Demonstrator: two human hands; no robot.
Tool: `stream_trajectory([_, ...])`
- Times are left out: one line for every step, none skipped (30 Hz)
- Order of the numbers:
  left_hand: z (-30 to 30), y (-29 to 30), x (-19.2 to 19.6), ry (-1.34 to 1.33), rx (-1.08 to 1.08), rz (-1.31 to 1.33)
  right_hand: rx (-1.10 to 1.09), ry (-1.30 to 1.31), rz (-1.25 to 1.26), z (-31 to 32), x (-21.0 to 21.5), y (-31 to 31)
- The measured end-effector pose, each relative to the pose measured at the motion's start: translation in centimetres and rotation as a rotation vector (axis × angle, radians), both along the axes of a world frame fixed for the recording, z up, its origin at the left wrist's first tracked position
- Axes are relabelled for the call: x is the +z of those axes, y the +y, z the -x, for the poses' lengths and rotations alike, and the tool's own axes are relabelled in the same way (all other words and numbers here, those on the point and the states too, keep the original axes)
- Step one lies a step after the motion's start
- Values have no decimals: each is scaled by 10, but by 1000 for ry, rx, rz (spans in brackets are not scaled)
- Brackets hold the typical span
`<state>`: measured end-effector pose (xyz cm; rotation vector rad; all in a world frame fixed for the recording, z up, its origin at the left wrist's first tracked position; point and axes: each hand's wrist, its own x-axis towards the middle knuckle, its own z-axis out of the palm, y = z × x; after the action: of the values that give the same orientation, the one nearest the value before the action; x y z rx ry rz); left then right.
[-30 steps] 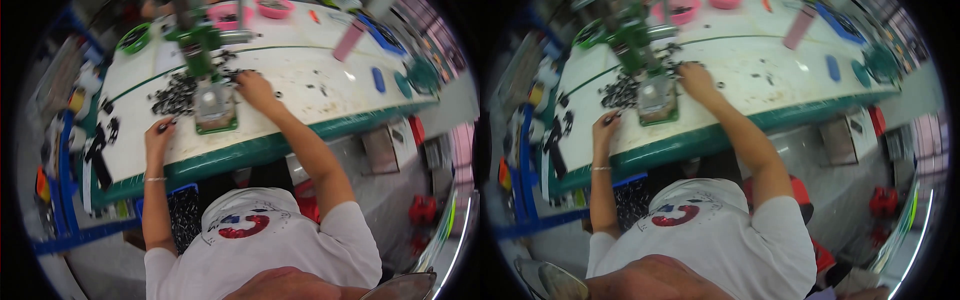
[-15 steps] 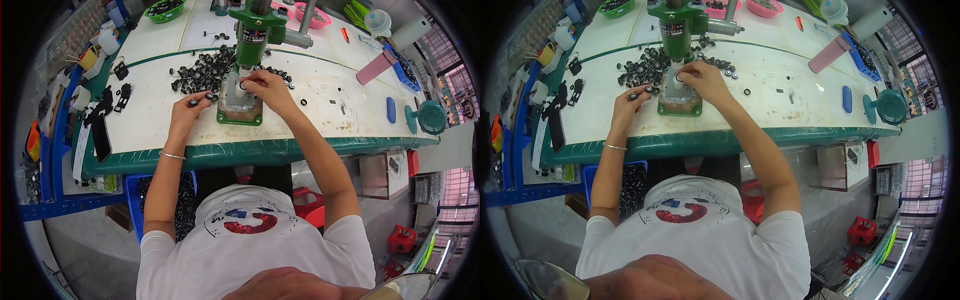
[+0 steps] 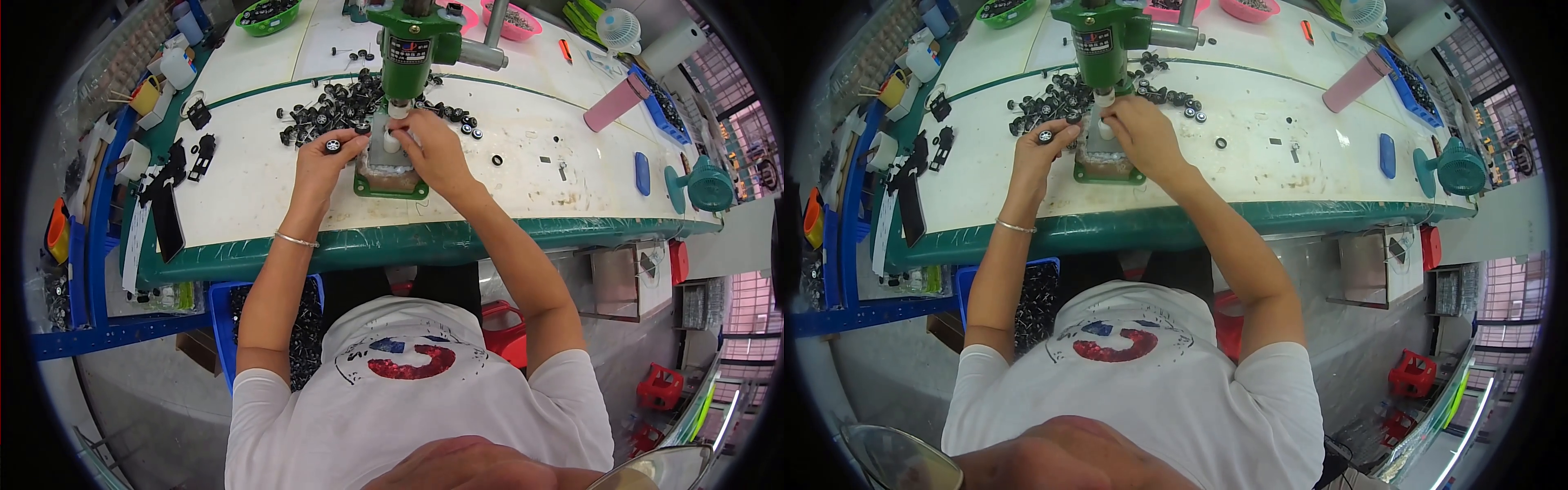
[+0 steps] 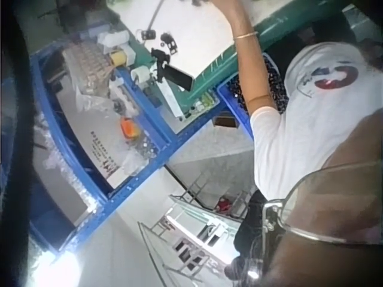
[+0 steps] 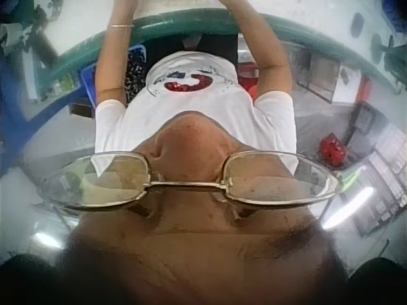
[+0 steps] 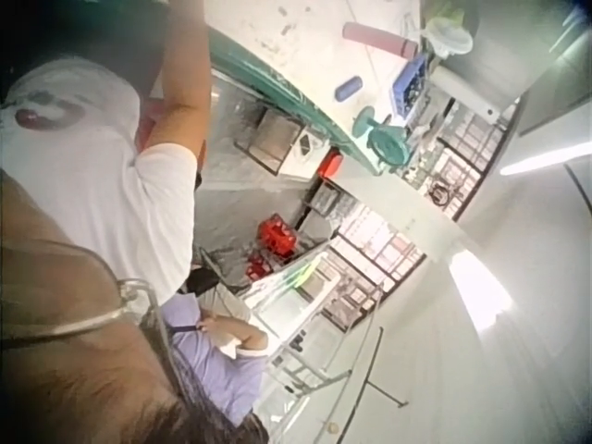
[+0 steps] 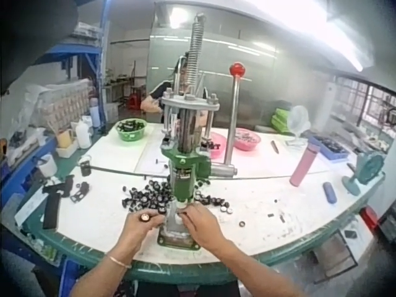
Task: The person assembles toy wheels by repeatedly positioning wheel components into a manual press machine, pulling down the press lever by hand, and setting aside and gathering the assembled wheels on the table.
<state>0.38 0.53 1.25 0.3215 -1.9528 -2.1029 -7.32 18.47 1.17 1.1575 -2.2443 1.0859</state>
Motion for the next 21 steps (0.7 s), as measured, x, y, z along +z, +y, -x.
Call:
stream_trajectory([2, 2, 0, 7, -2, -17, -2, 0, 1, -2, 0, 1])
stream_trajectory([3, 3, 0, 14, -3, -35, 72, 71, -6, -3, 0, 2])
stream_trajectory([4, 5, 1, 15, -5, -33, 146, 142, -12, -5, 0, 3])
stream_trajectory([5, 6, 3, 9, 0, -49, 146, 143, -10, -5, -2, 3])
stream_trajectory([6, 7, 6, 4, 4, -65, 90, 90, 19, -5, -5, 4])
stream_trajectory([7, 9, 8, 5, 4, -62, 35, 38, 47, -5, -7, 4])
stream_trajectory([6, 10, 10, 21, 7, -54, 39, 37, 50, -8, -3, 1])
stream_trajectory([5, 11, 11, 37, 9, -45, 84, -257, 143, -11, 5, -3])
stream_trajectory([8, 12, 8, 38, 13, -41, 130, -551, 234, -13, 9, -6])
stream_trajectory([13, 13, 6, 97, 0, -18, 130, -550, 237, -11, 9, -5])
stream_trajectory([16, 14, 6, 158, -13, 5, 128, -586, 197, -7, 7, -3])
stream_trajectory([16, 14, 5, 161, -13, 7, 128, -620, 157, -6, 6, -3])
stream_trajectory([17, 16, 7, 93, -17, 16, 129, -615, 157, -6, 6, -3])
stream_trajectory([17, 18, 9, 27, -20, 24, 160, -752, 278, -7, 6, -5])
stream_trajectory([19, 20, 9, 34, -17, 24, 192, -888, 399, -7, 5, -6])
stream_trajectory([23, 26, 8, 92, -33, 27, 187, -876, 397, -2, 2, -3])
stream_trajectory([25, 30, 8, 147, -40, 32, 210, -825, 493, 4, -3, 0])
stream_trajectory([27, 33, 10, 152, -49, 45, 233, -773, 587, 9, -7, 4])
stream_trajectory([27, 33, 7, 156, -38, 41, 153, -813, 586, 8, 7, 9])
stream_trajectory([29, 35, 5, 200, -39, 50, 139, -792, 623, 16, 13, 16])
stream_trajectory([31, 35, 3, 244, -41, 59, 124, -770, 659, 27, 19, 23])
